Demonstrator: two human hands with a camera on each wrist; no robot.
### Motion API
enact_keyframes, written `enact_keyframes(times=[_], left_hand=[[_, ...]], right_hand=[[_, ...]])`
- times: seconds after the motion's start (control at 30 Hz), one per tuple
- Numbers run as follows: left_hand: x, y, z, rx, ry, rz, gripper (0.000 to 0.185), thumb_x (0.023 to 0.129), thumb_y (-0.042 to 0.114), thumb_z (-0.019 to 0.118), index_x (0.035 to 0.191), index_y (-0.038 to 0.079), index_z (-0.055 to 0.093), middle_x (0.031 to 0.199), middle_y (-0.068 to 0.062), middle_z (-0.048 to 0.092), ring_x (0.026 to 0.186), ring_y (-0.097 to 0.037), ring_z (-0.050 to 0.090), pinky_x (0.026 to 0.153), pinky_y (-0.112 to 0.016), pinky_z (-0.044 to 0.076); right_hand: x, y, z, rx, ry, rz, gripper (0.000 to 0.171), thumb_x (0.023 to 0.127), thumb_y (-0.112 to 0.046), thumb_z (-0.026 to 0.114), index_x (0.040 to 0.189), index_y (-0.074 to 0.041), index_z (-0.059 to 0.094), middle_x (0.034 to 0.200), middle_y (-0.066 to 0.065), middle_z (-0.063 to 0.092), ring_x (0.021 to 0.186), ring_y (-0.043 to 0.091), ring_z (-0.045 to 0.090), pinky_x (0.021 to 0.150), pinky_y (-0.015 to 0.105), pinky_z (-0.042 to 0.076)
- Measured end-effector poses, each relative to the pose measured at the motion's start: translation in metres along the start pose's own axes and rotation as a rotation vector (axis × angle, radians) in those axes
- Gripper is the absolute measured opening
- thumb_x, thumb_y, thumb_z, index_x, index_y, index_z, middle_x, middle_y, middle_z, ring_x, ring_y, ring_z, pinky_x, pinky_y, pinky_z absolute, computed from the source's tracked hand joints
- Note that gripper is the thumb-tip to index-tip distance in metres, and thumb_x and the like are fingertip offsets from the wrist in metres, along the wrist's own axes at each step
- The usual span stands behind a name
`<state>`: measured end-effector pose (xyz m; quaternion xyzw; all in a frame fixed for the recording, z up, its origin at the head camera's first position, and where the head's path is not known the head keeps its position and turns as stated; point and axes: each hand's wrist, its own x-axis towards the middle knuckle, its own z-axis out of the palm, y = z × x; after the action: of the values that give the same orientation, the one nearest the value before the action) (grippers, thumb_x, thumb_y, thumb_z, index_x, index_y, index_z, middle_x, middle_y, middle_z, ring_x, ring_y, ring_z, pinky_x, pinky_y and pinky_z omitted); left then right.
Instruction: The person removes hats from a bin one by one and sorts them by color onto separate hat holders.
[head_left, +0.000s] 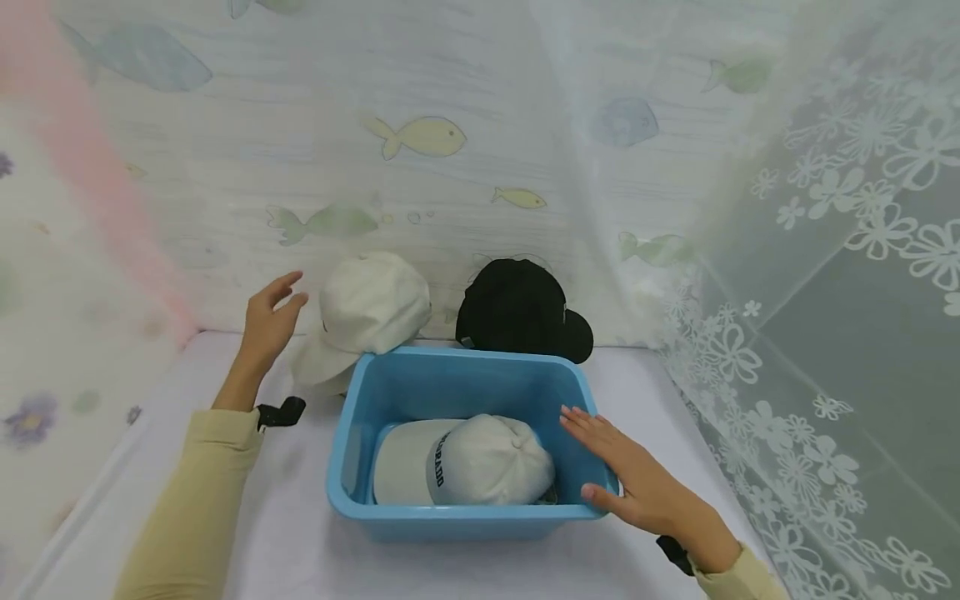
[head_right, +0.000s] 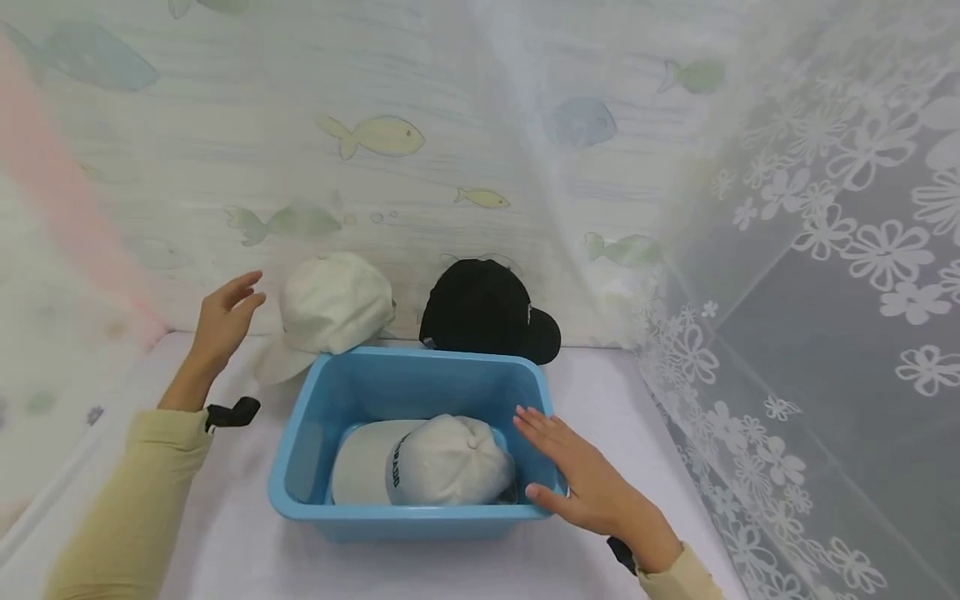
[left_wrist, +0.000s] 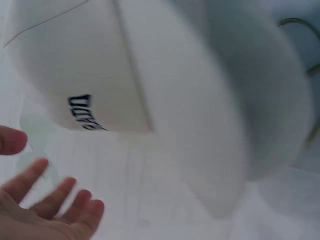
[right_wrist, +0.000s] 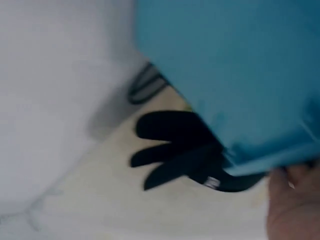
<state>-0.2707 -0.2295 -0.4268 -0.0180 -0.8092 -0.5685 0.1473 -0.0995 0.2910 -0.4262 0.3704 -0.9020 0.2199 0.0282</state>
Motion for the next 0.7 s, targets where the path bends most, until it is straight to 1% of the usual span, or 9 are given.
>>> enact_keyframes(times=[0.1,0.17,0.2,0.3,0.4,0.43,0.53,0.57,0.7], left_hand=[[-0.022,-0.018,-0.004,-0.025,0.04,-0.147,0.057,0.106,0.025,0.044,0.155,-0.004,0.035,0.159,-0.026,0.036,0.146,-0.043,0.034,0.118,-0.058,0.031],[-0.033,-0.028,-0.004,-0.096,0.05,-0.259,0.06,0.107,0.026,0.043,0.157,-0.005,0.03,0.159,-0.026,0.034,0.146,-0.04,0.034,0.119,-0.053,0.033],[-0.037,-0.033,-0.004,-0.155,0.047,-0.319,0.062,0.107,0.027,0.041,0.158,-0.006,0.026,0.16,-0.026,0.032,0.147,-0.038,0.035,0.12,-0.05,0.034],[-0.048,-0.044,-0.008,-0.424,0.01,-0.497,0.064,0.109,0.027,0.04,0.16,-0.003,0.017,0.161,-0.022,0.029,0.142,-0.028,0.042,0.119,-0.038,0.035],[-0.055,-0.053,-0.014,-0.72,-0.045,-0.649,0.053,0.11,0.027,0.042,0.156,0.006,0.026,0.149,-0.019,0.039,0.124,-0.017,0.056,0.112,-0.031,0.044],[-0.057,-0.056,-0.016,-0.793,-0.057,-0.678,0.048,0.11,0.027,0.043,0.152,0.008,0.03,0.141,-0.015,0.044,0.116,-0.013,0.059,0.108,-0.03,0.047],[-0.062,-0.065,-0.016,-0.925,-0.088,-0.714,0.025,0.11,0.024,0.043,0.129,0.008,0.045,0.116,-0.004,0.056,0.099,-0.01,0.065,0.093,-0.027,0.057],[-0.063,-0.068,-0.014,-0.952,-0.095,-0.713,0.021,0.11,0.022,0.042,0.123,0.007,0.049,0.11,-0.004,0.059,0.096,-0.011,0.066,0.088,-0.027,0.058],[-0.066,-0.074,-0.008,-1.046,-0.104,-0.726,0.023,0.111,0.016,0.039,0.105,0.006,0.059,0.095,-0.004,0.068,0.09,-0.013,0.069,0.085,-0.029,0.06]], right_hand=[[0.012,-0.014,-0.021,0.078,-0.13,0.139,0.065,0.103,-0.034,0.059,0.16,-0.018,0.033,0.164,0.004,0.036,0.148,0.031,0.039,0.118,0.049,0.037],[0.026,-0.024,-0.036,0.098,-0.232,0.189,0.063,0.105,-0.04,0.056,0.159,-0.016,0.037,0.16,0.004,0.042,0.144,0.031,0.045,0.109,0.057,0.045],[0.034,-0.028,-0.044,0.116,-0.285,0.195,0.062,0.105,-0.043,0.055,0.158,-0.014,0.039,0.153,0.005,0.051,0.139,0.029,0.051,0.106,0.054,0.048],[0.064,-0.039,-0.062,0.123,-0.384,0.15,0.062,0.104,-0.048,0.054,0.153,-0.011,0.046,0.147,0.002,0.057,0.136,0.024,0.054,0.107,0.05,0.048],[0.1,-0.045,-0.072,0.166,-0.374,0.062,0.056,0.103,-0.042,0.058,0.149,-0.01,0.052,0.143,0.002,0.061,0.135,0.022,0.055,0.109,0.05,0.046],[0.113,-0.046,-0.072,0.191,-0.351,0.032,0.053,0.103,-0.038,0.06,0.147,-0.01,0.054,0.148,0.003,0.057,0.137,0.024,0.053,0.111,0.052,0.045],[0.153,-0.043,-0.068,0.3,-0.283,-0.02,0.046,0.104,-0.025,0.061,0.146,-0.006,0.054,0.145,0.009,0.059,0.133,0.028,0.057,0.11,0.048,0.046],[0.165,-0.04,-0.065,0.33,-0.263,-0.026,0.045,0.104,-0.022,0.061,0.146,-0.005,0.054,0.145,0.01,0.059,0.131,0.029,0.058,0.109,0.046,0.047],[0.212,-0.029,-0.047,0.398,-0.193,0.004,0.045,0.106,-0.017,0.056,0.147,-0.001,0.051,0.144,0.015,0.058,0.13,0.03,0.057,0.108,0.04,0.049]])
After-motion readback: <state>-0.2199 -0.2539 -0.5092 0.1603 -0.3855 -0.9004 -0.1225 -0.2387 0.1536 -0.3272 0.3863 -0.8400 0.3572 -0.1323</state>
